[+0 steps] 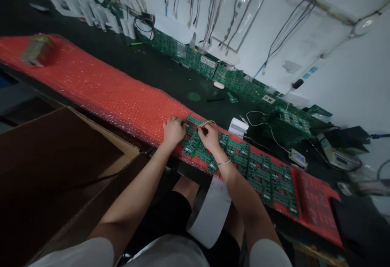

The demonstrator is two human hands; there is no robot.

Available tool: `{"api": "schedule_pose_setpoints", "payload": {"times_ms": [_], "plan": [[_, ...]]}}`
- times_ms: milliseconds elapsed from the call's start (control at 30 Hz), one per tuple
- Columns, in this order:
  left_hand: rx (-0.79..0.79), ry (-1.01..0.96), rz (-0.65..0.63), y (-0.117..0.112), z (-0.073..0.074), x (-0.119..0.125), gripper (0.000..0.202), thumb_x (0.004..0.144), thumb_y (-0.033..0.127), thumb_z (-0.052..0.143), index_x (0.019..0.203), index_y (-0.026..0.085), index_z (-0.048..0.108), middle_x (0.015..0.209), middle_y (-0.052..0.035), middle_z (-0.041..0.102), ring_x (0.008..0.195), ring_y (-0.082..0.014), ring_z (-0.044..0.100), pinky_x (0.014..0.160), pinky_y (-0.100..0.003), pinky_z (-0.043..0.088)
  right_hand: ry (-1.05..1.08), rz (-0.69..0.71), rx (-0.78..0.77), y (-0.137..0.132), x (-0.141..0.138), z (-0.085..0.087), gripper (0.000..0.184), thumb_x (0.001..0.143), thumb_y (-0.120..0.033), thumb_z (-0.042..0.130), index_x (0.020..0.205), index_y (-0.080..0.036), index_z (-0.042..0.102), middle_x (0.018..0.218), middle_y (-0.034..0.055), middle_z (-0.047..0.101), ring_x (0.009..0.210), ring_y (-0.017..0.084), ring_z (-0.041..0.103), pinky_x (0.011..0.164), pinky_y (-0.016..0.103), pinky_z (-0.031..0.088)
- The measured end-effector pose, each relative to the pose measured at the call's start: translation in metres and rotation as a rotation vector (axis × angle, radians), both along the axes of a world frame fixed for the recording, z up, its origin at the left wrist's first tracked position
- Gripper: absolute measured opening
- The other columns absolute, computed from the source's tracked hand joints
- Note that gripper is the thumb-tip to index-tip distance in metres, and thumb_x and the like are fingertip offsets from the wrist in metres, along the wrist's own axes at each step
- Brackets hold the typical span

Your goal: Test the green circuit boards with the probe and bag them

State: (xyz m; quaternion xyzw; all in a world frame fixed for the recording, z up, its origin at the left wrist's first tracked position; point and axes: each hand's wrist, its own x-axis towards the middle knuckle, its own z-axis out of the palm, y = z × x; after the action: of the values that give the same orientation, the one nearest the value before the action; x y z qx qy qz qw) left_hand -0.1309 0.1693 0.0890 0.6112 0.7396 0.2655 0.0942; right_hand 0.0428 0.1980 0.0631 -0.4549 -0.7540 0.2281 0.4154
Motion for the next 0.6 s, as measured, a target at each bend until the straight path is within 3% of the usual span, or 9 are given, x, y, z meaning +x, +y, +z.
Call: {"api": "schedule_pose_setpoints", "payload": {"times_ms": [100,233,400,600], "plan": [[0.026,0.02,-0.131,-0.007,-0.007,-0.013,0.042,0.096,0.019,0.044,0.129,0.02,0.069,0.129,-0.0141,0.07,0.121,-0.0335,0.061,0.1,-0.049,0.047,-0.014,-0.011,-0.013,0.0,0.0,-0.001,0.009,0.089,-0.028,0.059,0.089,-0.025,0.068,0.092,0.0054,0.076,0.089,0.024,0.072,0.086,0.038,0.058],[0.047,0.172,-0.253,-0.018,-0.011,-0.015,0.041,0.099,0.03,0.046,0.13,0.023,0.071,0.139,-0.0152,0.065,0.125,-0.0362,0.057,0.101,-0.052,0.045,0.001,0.014,0.016,0.001,0.0,-0.003,0.013,0.089,-0.029,0.056,0.089,-0.023,0.068,0.092,0.0068,0.076,0.089,0.023,0.071,0.086,0.038,0.058],[0.046,0.305,-0.264,-0.022,-0.008,-0.004,0.04,0.1,0.036,0.048,0.124,0.02,0.076,0.138,-0.02,0.063,0.125,-0.0391,0.055,0.1,-0.055,0.044,-0.011,0.012,-0.009,0.001,0.001,-0.003,0.013,0.089,-0.03,0.057,0.09,-0.023,0.067,0.094,0.0069,0.076,0.088,0.023,0.071,0.086,0.038,0.057],[0.086,0.218,-0.294,-0.031,-0.019,-0.007,0.041,0.097,0.041,0.056,0.132,0.025,0.072,0.145,-0.0175,0.06,0.132,-0.0399,0.052,0.105,-0.056,0.042,0.012,-0.004,-0.014,-0.002,0.0,0.0,0.013,0.089,-0.032,0.057,0.089,-0.024,0.067,0.095,0.0067,0.077,0.09,0.023,0.072,0.086,0.038,0.058]]}}
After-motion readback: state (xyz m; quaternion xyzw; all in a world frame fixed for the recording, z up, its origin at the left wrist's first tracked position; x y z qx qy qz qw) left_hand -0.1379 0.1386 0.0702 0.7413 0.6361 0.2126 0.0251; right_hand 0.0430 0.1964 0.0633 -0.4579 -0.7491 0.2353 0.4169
